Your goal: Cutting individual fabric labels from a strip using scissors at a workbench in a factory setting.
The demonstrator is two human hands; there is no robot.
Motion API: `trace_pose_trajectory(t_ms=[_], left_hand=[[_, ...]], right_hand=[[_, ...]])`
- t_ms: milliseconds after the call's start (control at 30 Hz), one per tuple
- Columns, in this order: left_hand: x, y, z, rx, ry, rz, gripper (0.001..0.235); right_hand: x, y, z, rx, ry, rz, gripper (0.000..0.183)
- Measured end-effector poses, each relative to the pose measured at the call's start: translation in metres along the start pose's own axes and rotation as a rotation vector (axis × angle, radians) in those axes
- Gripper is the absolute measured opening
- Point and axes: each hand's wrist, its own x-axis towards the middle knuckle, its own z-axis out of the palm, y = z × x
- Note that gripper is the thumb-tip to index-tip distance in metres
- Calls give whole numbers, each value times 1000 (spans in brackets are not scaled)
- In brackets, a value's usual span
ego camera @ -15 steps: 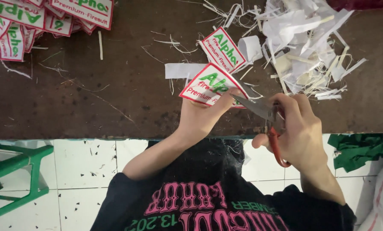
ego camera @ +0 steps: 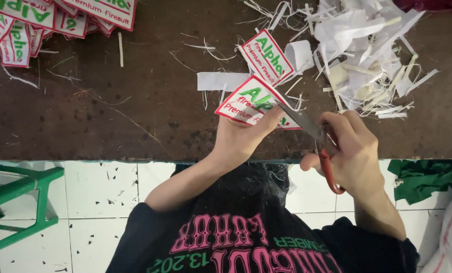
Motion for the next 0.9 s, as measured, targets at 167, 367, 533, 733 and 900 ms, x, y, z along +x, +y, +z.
trace_pose_trajectory(t_ms=[167,367,533,733,900], left_hand=[[0,7,1,26,-74,-4,18],[-4,-5,-1,38,-44,-69,18],[-1,1,3,-29,-36,-78,22],[0,10,-2,33,-37,8,20],[2,11,-5,56,1,26,21]], right_hand=[[3,-3,0,-36,-11,-34,91],[5,-2,3,-7,-12,-29,92],[4,3,5,12,-14,-24,89],[6,2,8,10,12,-33,90],[11,-3,9,19,15,-52,87]])
